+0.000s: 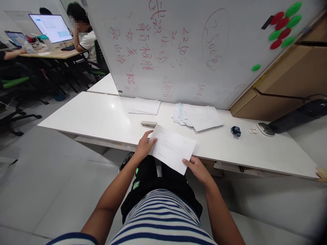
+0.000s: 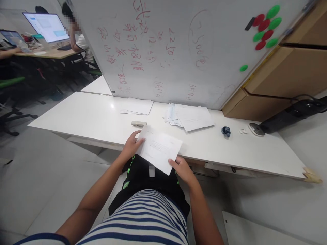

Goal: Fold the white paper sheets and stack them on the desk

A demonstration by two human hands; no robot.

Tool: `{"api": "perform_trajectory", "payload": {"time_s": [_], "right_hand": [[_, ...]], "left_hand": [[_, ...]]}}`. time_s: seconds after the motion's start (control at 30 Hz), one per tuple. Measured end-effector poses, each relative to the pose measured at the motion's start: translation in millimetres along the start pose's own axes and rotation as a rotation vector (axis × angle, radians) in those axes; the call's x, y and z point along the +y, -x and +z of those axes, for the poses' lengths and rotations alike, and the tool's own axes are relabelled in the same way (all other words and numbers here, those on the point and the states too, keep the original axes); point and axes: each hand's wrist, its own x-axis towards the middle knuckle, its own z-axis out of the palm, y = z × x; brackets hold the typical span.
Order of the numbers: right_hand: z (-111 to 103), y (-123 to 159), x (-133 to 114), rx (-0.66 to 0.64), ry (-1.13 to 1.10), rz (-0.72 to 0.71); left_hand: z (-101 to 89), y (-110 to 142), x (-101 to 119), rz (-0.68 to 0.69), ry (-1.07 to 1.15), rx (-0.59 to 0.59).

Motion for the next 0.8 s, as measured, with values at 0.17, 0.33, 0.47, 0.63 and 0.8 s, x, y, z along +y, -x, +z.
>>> {"api": "perform_trajectory", "payload": {"time_s": [0.17,0.33,0.47,0.63,0.8], "right_hand": [[15,7,34,0.014,-0.302,0.108],[33,5,43,0.075,-0.396,0.144],[40,0,38,0.159,-0.357,0.113],[41,-9,41,0.26,-0.157,0.055],[40,-14,45,0.297,-0.111,0.071]], "left_hand": [[11.2,5,13,0.198,-0.327,0.059],[37.2,41,36,0.598,-0.581,-0.248],[54.7,56,34,0.652,-0.741,-0.432],[54.5,51,37,0.53,-0.722,-0.467],[47.2,45,45,0.424,-0.707,-0.46]]}}
